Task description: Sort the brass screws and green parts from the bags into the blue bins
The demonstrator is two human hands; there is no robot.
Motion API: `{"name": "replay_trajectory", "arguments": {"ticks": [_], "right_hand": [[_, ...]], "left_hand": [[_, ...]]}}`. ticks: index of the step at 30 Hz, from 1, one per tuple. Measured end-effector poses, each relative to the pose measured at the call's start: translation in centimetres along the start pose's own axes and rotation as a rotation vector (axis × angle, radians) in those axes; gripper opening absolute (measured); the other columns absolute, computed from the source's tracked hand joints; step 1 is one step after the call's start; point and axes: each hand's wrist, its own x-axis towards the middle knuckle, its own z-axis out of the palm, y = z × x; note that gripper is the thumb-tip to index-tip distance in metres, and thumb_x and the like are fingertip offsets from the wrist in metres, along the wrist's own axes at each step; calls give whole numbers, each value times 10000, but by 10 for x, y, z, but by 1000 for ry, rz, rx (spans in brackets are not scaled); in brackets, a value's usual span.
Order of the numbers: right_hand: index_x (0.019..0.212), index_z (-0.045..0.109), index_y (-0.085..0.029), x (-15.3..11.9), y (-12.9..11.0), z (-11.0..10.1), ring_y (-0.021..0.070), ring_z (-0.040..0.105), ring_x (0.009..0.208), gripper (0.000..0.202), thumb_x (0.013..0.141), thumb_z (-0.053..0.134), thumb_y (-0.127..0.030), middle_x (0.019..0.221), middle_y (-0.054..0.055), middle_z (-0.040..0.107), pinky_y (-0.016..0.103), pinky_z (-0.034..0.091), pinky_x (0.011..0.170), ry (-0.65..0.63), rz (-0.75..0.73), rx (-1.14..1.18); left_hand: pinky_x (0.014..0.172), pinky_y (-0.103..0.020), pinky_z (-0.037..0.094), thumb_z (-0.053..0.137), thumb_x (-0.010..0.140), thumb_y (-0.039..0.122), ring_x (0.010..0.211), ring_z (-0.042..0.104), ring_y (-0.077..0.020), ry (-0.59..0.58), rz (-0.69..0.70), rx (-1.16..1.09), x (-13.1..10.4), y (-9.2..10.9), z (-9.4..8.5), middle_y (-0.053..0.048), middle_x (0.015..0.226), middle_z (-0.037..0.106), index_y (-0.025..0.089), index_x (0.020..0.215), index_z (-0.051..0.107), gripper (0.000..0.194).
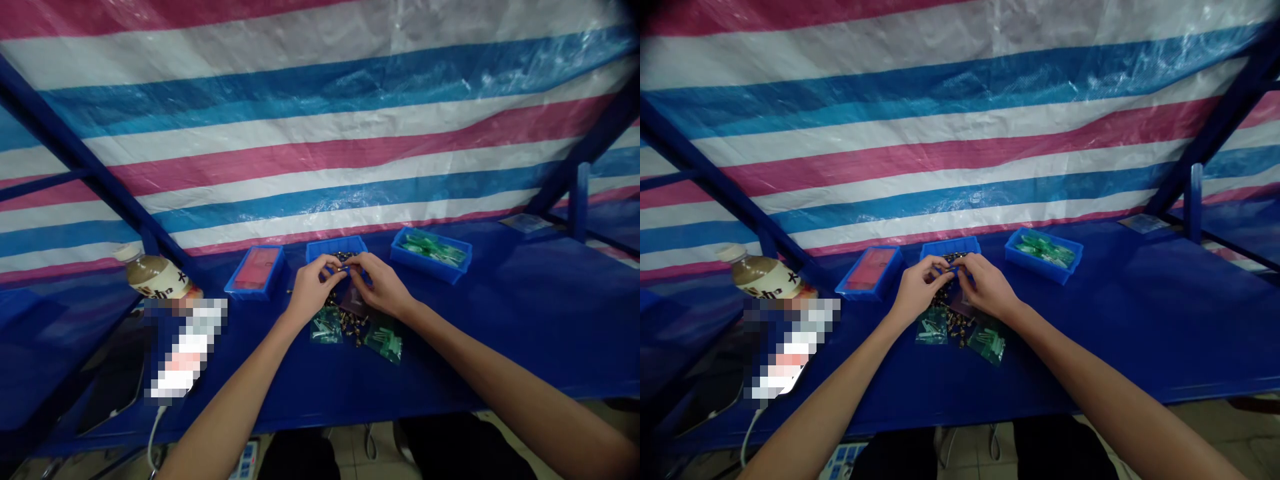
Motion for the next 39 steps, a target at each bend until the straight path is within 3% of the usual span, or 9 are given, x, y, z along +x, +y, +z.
{"name": "replay_trajectory", "arguments": {"ticks": [6, 15, 21, 26, 31, 39], "right_hand": [[949, 567, -201, 0, 0, -2, 196, 539, 829, 110, 938, 462, -233, 847, 53, 606, 316, 440, 737, -33, 18, -20], [874, 572, -207, 3, -3, -3, 177, 531, 790, 150, 952, 463, -274, 794, 37, 590, 302, 421, 711, -37, -6, 18], [934, 619, -202, 5, 11, -3, 219, 513, 817, 212, 973, 436, -300, 814, 71, 601, 353, 425, 744, 121, 100, -214], [1134, 615, -195, 5, 20, -5, 256, 497, 895, 257, 970, 441, -290, 926, 96, 607, 400, 431, 824, 144, 92, -335], [1143, 612, -210, 3, 14, -4, 260, 500, 926, 256, 969, 436, -277, 968, 97, 605, 413, 433, 840, 123, 71, -296], [1096, 631, -212, 2, 12, -5, 256, 509, 943, 234, 968, 439, -253, 997, 97, 615, 409, 441, 842, 90, 49, -262]], "left_hand": [[585, -195, 438, 688, 822, 304, 623, 573, -95, -16, 60, 50, -1, 2, 1, 21, 796, 666, 205, 895, 634, 135], [609, -211, 455, 684, 820, 254, 632, 574, -104, -27, 98, 95, -2, 0, 2, 24, 791, 674, 215, 901, 647, 98], [642, -242, 465, 605, 877, 274, 629, 552, -105, 35, 104, 141, 2, 0, -7, -8, 901, 679, 233, 1115, 610, 241], [695, -289, 429, 595, 882, 328, 675, 541, -143, -148, 231, 414, 3, 1, -23, 6, 731, 629, 224, 889, 677, 133], [799, -347, 387, 631, 858, 399, 761, 555, -184, -291, 348, 645, 0, 5, -26, -5, 690, 631, 219, 735, 679, 223], [766, -330, 409, 630, 873, 341, 801, 577, -205, -329, 351, 675, 2, -6, -20, -27, 726, 657, 212, 747, 681, 187]]}}
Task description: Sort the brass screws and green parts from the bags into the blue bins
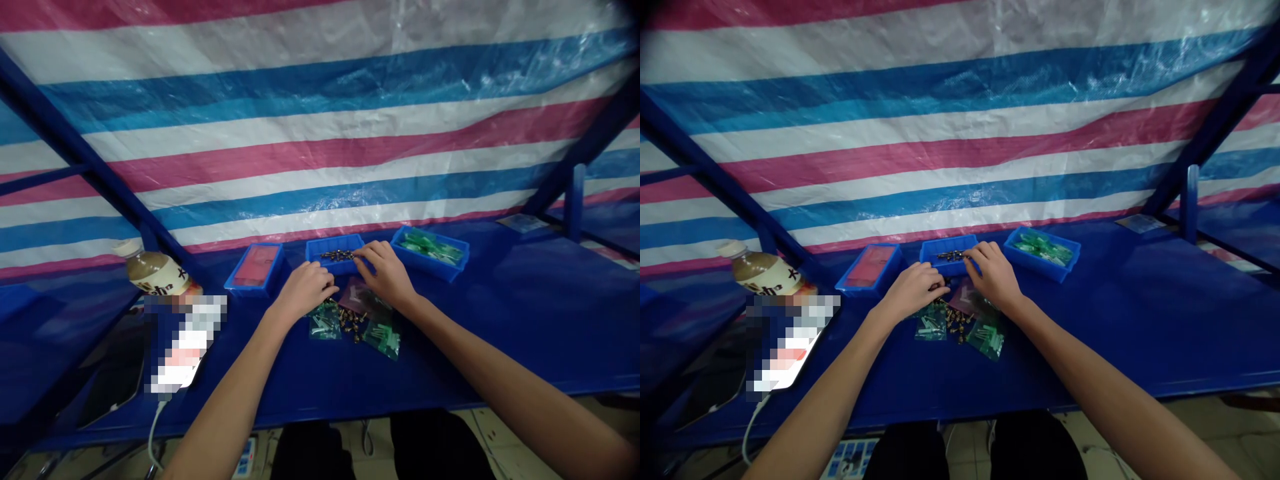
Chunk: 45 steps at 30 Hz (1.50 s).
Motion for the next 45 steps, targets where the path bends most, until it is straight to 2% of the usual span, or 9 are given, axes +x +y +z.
{"name": "replay_trajectory", "arguments": {"ticks": [9, 13, 20, 26, 32, 36, 40, 43, 45], "right_hand": [[1130, 620, -231, -1, -9, -6, 234, 534, 936, 231, 969, 458, -268, 1044, 80, 640, 393, 446, 843, -72, -105, 114], [1135, 607, -203, -2, -11, -6, 228, 531, 955, 232, 970, 472, -295, 1057, 89, 637, 387, 446, 869, -97, -134, 129], [1073, 608, -198, -4, -9, -1, 233, 535, 949, 191, 967, 479, -290, 1025, 97, 625, 389, 465, 844, -109, -163, 126], [1041, 605, -206, -2, -6, 2, 229, 539, 914, 159, 959, 483, -267, 988, 82, 633, 374, 462, 819, -40, -133, 90], [1095, 615, -193, 2, 11, 5, 248, 524, 871, 229, 951, 495, -324, 956, 99, 616, 397, 442, 811, 115, 104, -90], [1047, 610, -179, 3, 10, 2, 227, 538, 875, 213, 960, 482, -324, 927, 87, 612, 352, 429, 803, 87, 103, -92], [801, 586, -203, 3, 1, -8, 169, 541, 681, 270, 970, 455, -369, 717, 28, 596, 288, 377, 623, -126, 94, -56], [757, 597, -220, 1, -3, -16, 149, 526, 581, 303, 923, 520, -462, 659, 6, 612, 276, 282, 529, -391, 71, -93], [787, 621, -226, -2, -3, -19, 168, 554, 608, 295, 877, 571, -503, 686, 21, 639, 275, 261, 526, -488, 74, -165]], "left_hand": [[677, -280, 479, 605, 885, 335, 743, 642, -165, 241, -332, -620, 6, 6, 2, -20, 826, 717, 201, 915, 700, 167], [749, -302, 521, 621, 868, 318, 825, 683, -186, 258, -353, -852, 7, 6, 7, -60, 883, 727, 167, 957, 685, 186], [783, -301, 526, 636, 857, 301, 852, 684, -181, 249, -339, -894, 8, 8, 14, -66, 918, 729, 163, 974, 682, 187], [723, -269, 522, 580, 900, 312, 815, 678, -165, 300, -289, -679, 7, 14, 8, -44, 944, 729, 193, 1067, 656, 218], [785, -316, 498, 447, 975, 288, 918, 652, -205, 274, -173, 61, 0, 16, -3, -52, 1007, 708, 225, 1180, 609, 269], [686, -298, 481, 403, 992, 299, 844, 655, -206, 193, -152, 300, -3, 13, -8, -57, 926, 686, 199, 1074, 635, 266], [611, -281, 448, 434, 979, 337, 802, 658, -207, 135, -142, 333, -3, 14, -11, -49, 863, 669, 180, 930, 628, 254], [565, -274, 423, 432, 976, 365, 741, 660, -201, 93, -144, 310, -3, 17, -11, -44, 812, 671, 176, 879, 626, 288], [550, -272, 415, 408, 982, 375, 710, 663, -202, 69, -153, 298, -3, 19, -9, -48, 787, 677, 172, 863, 634, 327]]}}
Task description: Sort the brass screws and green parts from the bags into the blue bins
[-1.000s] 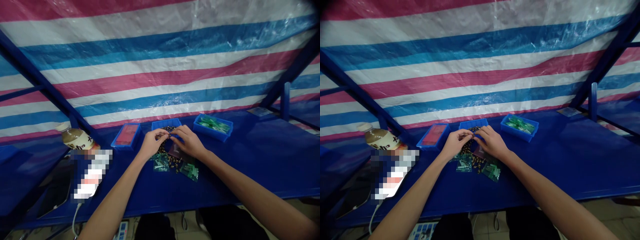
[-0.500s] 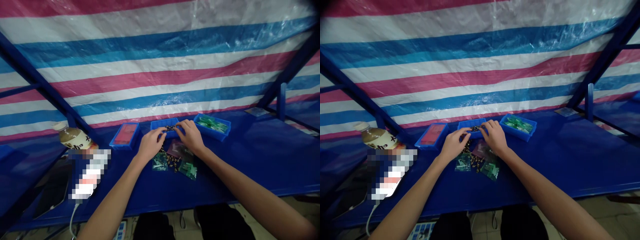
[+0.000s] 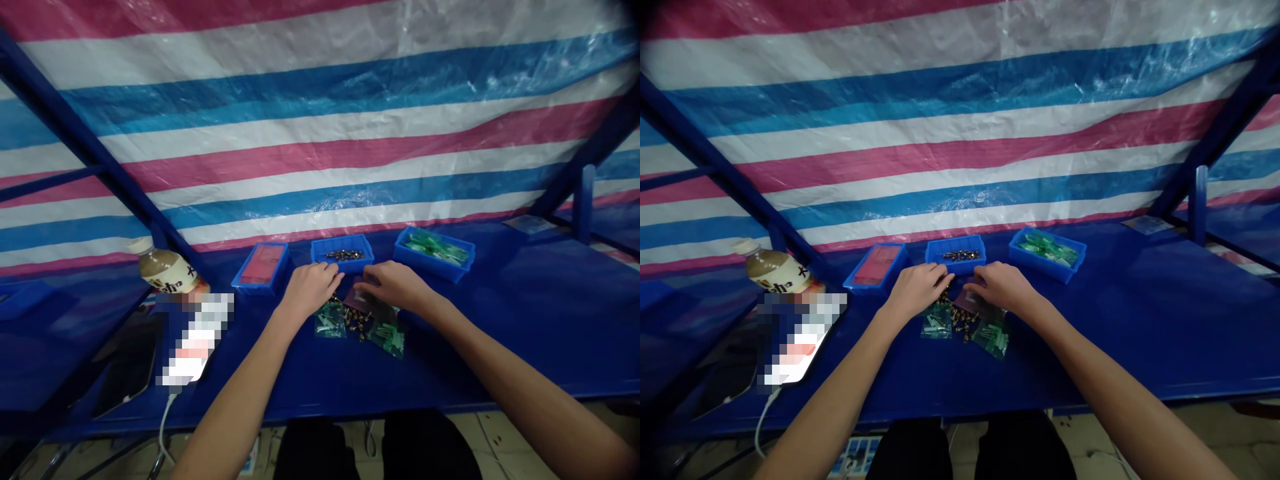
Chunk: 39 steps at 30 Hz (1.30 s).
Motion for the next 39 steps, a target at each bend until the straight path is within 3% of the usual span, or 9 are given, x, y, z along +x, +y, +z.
{"name": "replay_trajectory", "arguments": {"ticks": [7, 12, 16, 20, 23, 27, 31, 35, 39], "right_hand": [[898, 644, -215, -3, 4, 2, 215, 594, 664, 408, 786, 620, -607, 718, 53, 655, 278, 270, 527, -132, 100, -38], [814, 633, -205, 0, 7, 1, 170, 584, 630, 282, 829, 619, -486, 701, 28, 654, 269, 280, 522, -201, 148, 167], [893, 635, -193, 0, 16, -12, 155, 552, 598, 294, 831, 612, -479, 660, 7, 614, 262, 299, 531, -235, 112, 259], [953, 610, -203, -5, 33, -24, 166, 560, 649, 457, 713, 692, -582, 762, 15, 612, 257, 339, 551, -328, 92, 238], [901, 597, -213, -9, 43, -23, 173, 566, 657, 421, 660, 744, -525, 777, 15, 608, 256, 348, 539, -418, 111, 209], [725, 557, -216, -10, 47, -18, 175, 548, 658, 232, 708, 714, -385, 739, 19, 600, 267, 340, 537, -347, 59, 174], [655, 489, -219, -8, 44, -24, 157, 510, 602, 233, 790, 632, -345, 652, 2, 563, 275, 329, 530, -290, 15, 276], [665, 444, -218, -6, 36, -30, 124, 451, 539, 292, 828, 603, -401, 592, -31, 486, 265, 315, 500, -198, 41, 475], [746, 440, -217, -3, 18, -22, 93, 445, 475, 315, 827, 621, -462, 588, -65, 449, 240, 340, 451, -76, 118, 856]], "left_hand": [[556, -282, 431, 376, 985, 357, 713, 679, -233, -83, -25, 24, -1, 0, 6, -78, 800, 701, 159, 874, 657, 361], [571, -279, 437, 377, 982, 366, 716, 679, -220, -99, -50, 3, -1, 2, 9, -72, 805, 703, 173, 869, 657, 358], [564, -278, 432, 375, 980, 371, 710, 676, -217, -90, -52, -16, -1, 3, 11, -66, 806, 704, 176, 875, 652, 355], [564, -263, 432, 379, 979, 361, 711, 667, -201, -74, -49, -21, -1, 3, 10, -64, 796, 692, 168, 870, 651, 351], [585, -254, 446, 390, 977, 341, 758, 656, -192, -55, -25, -35, -2, 4, 10, -64, 802, 675, 166, 858, 654, 338], [604, -262, 452, 403, 975, 332, 809, 635, -200, -12, 4, -53, -3, 6, 11, -60, 820, 662, 170, 855, 656, 323], [652, -260, 447, 404, 978, 348, 817, 612, -180, 86, -23, -176, -2, 6, 13, -58, 824, 659, 174, 815, 657, 348], [667, -255, 435, 424, 969, 401, 676, 575, -135, 255, -153, -514, 2, 4, 11, -29, 745, 642, 175, 750, 647, 386], [597, -237, 427, 458, 940, 467, 640, 587, -135, 242, -274, -900, 6, -1, 3, -18, 694, 643, 170, 810, 641, 372]]}}
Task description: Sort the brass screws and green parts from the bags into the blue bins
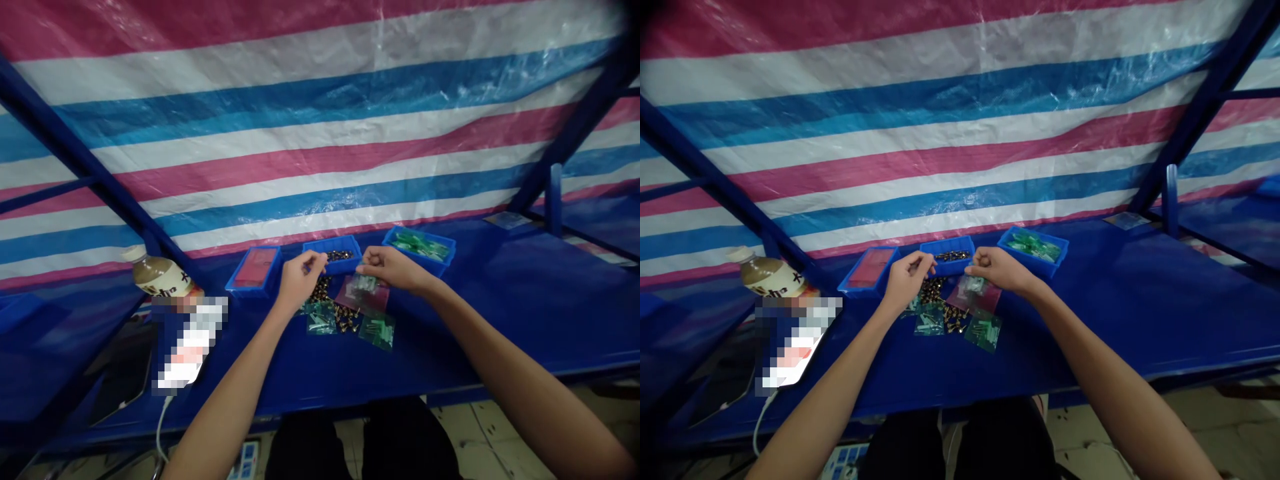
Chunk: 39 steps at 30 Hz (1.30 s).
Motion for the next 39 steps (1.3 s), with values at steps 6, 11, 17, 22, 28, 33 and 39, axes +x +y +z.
{"name": "replay_trajectory", "arguments": {"ticks": [6, 11, 17, 22, 28, 33, 39], "right_hand": [[898, 475, -226, 3, -1, 27, 149, 646, 648, 341, 740, 742, -369, 778, -25, 599, 325, 547, 628, -59, -22, 472], [818, 619, -202, 3, 3, 25, 201, 637, 1016, 118, 776, 702, -275, 1130, 61, 627, 379, 516, 907, -23, -119, 385], [892, 697, -242, 4, 0, 22, 201, 596, 1121, 114, 781, 677, -225, 1205, 33, 626, 397, 463, 1001, -26, -168, 359], [902, 677, -196, 3, -1, 23, 167, 650, 832, 149, 796, 671, -301, 929, 38, 704, 324, 519, 772, 7, -141, 291], [771, 646, -175, 4, 1, 24, 131, 562, 631, 249, 846, 612, -410, 675, 7, 625, 266, 440, 596, 109, -113, 129], [885, 660, -169, 9, 4, 15, 158, 594, 702, 262, 822, 626, -420, 798, 32, 664, 291, 471, 648, 254, -157, 66], [972, 671, -182, 6, 25, -34, 208, 645, 784, 192, 825, 609, -289, 865, 74, 708, 334, 480, 717, 819, -152, -347]], "left_hand": [[542, -229, 422, 710, 777, 424, 539, 573, -119, -275, -115, -154, 0, -1, 2, 21, 599, 643, 182, 1010, 608, 351], [600, -265, 501, 695, 788, 303, 604, 652, -139, -295, -191, -328, -1, -10, 8, -29, 689, 717, 179, 880, 632, 167], [705, -300, 520, 759, 722, 271, 838, 670, -179, -152, -98, -271, 2, -14, 8, -64, 903, 721, 173, 737, 677, 129], [608, -240, 444, 719, 779, 372, 708, 603, -132, -169, -44, -176, 2, -9, 5, -27, 793, 685, 174, 755, 683, 203], [494, -229, 355, 541, 889, 495, 501, 483, -104, -257, -106, -60, -1, -6, 4, -2, 571, 599, 160, 625, 629, 436], [541, -242, 421, 571, 875, 449, 577, 540, -129, -209, -84, -40, -1, -5, 8, -24, 727, 674, 180, 929, 716, 311], [554, -240, 435, 565, 888, 397, 604, 560, -126, -84, -67, -14, 0, -6, 7, -24, 785, 695, 221, 1012, 716, 263]]}}
